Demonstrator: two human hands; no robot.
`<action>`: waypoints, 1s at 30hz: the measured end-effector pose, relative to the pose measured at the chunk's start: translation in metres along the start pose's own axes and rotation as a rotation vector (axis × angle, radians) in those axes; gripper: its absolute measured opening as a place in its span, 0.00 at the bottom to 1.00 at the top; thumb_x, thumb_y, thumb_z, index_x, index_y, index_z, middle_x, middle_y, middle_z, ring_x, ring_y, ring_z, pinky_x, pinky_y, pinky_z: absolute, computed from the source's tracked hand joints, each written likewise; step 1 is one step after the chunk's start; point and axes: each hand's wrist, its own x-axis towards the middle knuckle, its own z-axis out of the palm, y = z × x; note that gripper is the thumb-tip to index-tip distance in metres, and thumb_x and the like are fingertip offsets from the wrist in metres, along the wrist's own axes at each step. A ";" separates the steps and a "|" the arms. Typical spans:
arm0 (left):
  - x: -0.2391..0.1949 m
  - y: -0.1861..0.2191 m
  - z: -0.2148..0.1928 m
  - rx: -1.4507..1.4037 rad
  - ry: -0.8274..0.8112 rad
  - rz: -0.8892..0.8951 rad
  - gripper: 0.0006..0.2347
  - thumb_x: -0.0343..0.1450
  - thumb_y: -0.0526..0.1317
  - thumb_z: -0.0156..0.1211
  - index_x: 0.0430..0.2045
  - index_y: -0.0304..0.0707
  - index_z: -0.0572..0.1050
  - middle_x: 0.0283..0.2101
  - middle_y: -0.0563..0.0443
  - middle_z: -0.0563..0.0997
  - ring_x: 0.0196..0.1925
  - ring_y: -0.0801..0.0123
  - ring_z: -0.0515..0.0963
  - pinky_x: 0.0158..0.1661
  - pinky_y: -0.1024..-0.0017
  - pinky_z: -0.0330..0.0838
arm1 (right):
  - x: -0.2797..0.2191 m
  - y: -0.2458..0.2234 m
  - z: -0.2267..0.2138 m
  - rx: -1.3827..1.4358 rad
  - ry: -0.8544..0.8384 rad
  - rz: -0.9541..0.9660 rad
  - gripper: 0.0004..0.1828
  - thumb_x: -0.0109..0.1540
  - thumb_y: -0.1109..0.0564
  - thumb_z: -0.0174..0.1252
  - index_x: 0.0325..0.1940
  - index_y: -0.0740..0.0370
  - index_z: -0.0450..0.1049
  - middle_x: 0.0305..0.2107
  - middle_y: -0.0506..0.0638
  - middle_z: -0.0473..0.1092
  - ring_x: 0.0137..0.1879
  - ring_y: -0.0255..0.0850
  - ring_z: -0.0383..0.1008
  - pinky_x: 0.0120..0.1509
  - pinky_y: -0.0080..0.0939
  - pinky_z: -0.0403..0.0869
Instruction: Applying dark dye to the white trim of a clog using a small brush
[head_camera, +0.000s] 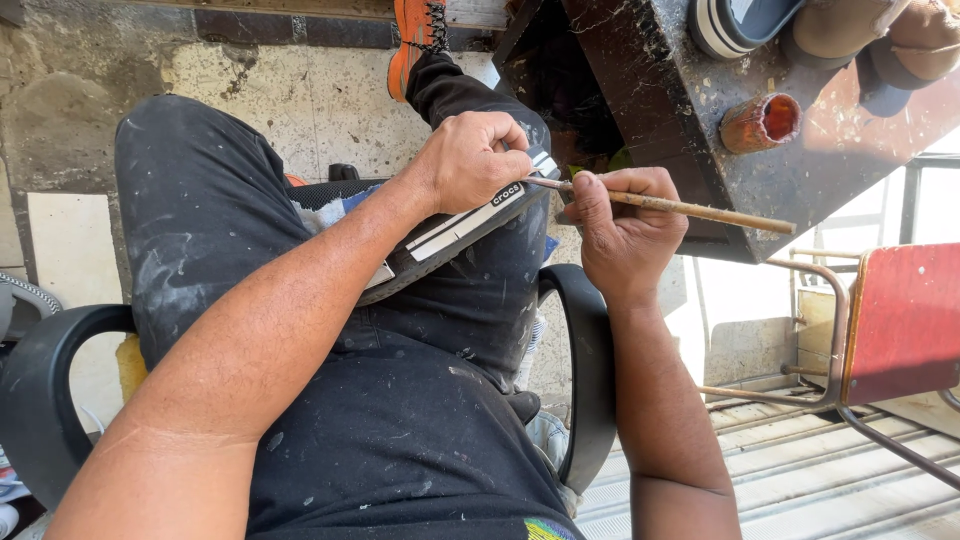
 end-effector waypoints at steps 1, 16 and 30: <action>0.000 0.001 -0.001 -0.008 0.001 0.004 0.07 0.59 0.48 0.63 0.26 0.56 0.83 0.18 0.60 0.79 0.31 0.69 0.82 0.41 0.68 0.77 | 0.000 -0.002 0.001 -0.007 -0.001 -0.009 0.09 0.65 0.70 0.67 0.36 0.73 0.71 0.19 0.64 0.74 0.25 0.45 0.80 0.30 0.38 0.78; -0.001 -0.003 0.002 -0.009 0.003 -0.019 0.07 0.59 0.47 0.62 0.26 0.56 0.83 0.18 0.57 0.79 0.31 0.68 0.82 0.40 0.67 0.76 | 0.000 0.016 -0.009 0.014 0.053 -0.092 0.10 0.65 0.69 0.65 0.35 0.70 0.69 0.23 0.64 0.75 0.25 0.44 0.79 0.29 0.40 0.80; 0.001 -0.006 -0.002 -0.066 -0.013 0.015 0.08 0.59 0.46 0.62 0.27 0.54 0.84 0.17 0.58 0.78 0.30 0.71 0.81 0.40 0.68 0.76 | 0.008 0.016 -0.013 0.052 0.083 -0.126 0.11 0.66 0.69 0.64 0.37 0.68 0.67 0.23 0.64 0.74 0.23 0.46 0.78 0.29 0.41 0.78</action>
